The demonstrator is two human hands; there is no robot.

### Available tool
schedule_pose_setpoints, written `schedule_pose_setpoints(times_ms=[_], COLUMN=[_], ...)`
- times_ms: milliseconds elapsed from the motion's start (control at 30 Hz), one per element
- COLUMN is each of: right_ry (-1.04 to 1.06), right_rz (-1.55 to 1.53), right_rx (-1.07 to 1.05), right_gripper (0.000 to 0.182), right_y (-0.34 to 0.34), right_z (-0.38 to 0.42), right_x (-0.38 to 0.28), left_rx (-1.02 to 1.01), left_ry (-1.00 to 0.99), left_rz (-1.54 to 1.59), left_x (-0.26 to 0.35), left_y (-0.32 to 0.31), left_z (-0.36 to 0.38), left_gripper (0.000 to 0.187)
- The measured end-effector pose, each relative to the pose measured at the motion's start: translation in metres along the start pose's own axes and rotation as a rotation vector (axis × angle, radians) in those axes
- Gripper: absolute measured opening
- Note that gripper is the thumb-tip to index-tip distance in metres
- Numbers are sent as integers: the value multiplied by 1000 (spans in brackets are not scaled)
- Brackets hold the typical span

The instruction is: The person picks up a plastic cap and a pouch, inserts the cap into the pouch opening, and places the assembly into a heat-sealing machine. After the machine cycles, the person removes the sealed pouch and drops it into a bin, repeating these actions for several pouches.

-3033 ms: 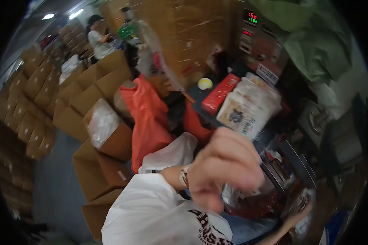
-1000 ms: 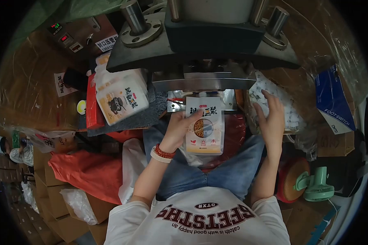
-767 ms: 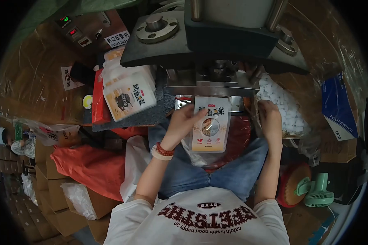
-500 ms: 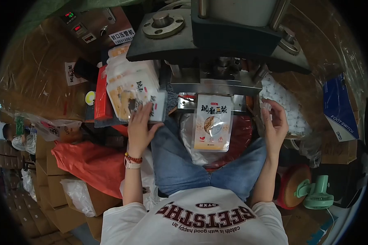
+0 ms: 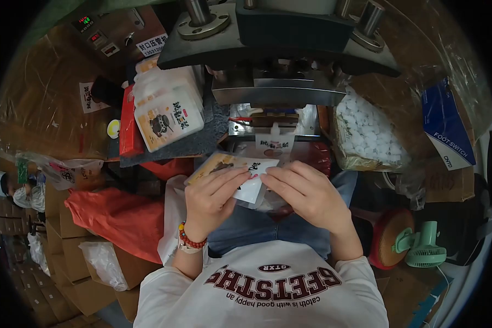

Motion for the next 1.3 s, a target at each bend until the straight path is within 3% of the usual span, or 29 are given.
schedule_pose_setpoints(times_ms=[67,133,167,233,267,367,400,467,500,567,633,700,733,800,867,933,1000,1100,1167,1300], right_ry=[26,-38,-38,-210,-240,-526,-525,-598,-596,-783,-771,-759,-775,-800,-826,-835,-850,-876,-865,-652], right_rz=[95,114,116,76,105,223,224,663,659,474,453,436,534,623,644,600,554,382,381,490], right_rx=[-82,39,39,255,321,479,478,360,360,170,157,151,189,215,120,122,103,133,154,106], right_gripper=[39,41,41,42,38,20,20,18,18,20,21,22,23,23,22,24,27,24,22,24], right_y=[-1,10,13,43,57,87,85,69,60,35,36,33,38,41,37,43,45,44,46,40], right_z=[-1,-9,-8,3,10,35,37,45,55,70,73,71,72,74,72,72,74,74,73,68], right_x=[-1,12,15,42,51,87,103,138,149,190,193,189,185,180,186,192,195,198,199,189], left_rx=[-85,-86,-85,-254,-117,-50,-39,-53,-70,-73,-172,6,200,126,17,-105,-129,-30,197,263], left_ry=[15,264,263,812,900,954,931,939,946,941,900,787,665,445,455,272,266,332,542,389], left_rz=[77,548,549,932,1230,1435,1473,1483,1490,1474,1328,831,296,-836,-782,-363,-318,-206,203,269], left_x=[0,-26,-33,-67,-64,-78,-82,-87,-88,-89,-97,-130,-142,-120,-151,-143,-133,-122,-125,-81], left_y=[-17,-56,-72,-131,-138,-149,-153,-155,-156,-159,-156,-110,-63,-9,-15,-28,-27,-19,-12,-14], left_z=[-2,4,5,22,16,-6,-12,-21,-22,-24,-20,-21,-22,-24,17,34,48,54,53,31], left_gripper=[34,20,20,21,25,25,25,25,25,26,27,35,54,75,80,73,64,52,39,36])
Point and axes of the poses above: each hand's wrist, its own z-axis away from the middle knuckle, its own y-axis out of the back of the hand, x = y × z, the point moved 9 cm from there along -z, towards the middle knuckle, and after that the axes turned 2 degrees about -y, right-handed, at the moved point
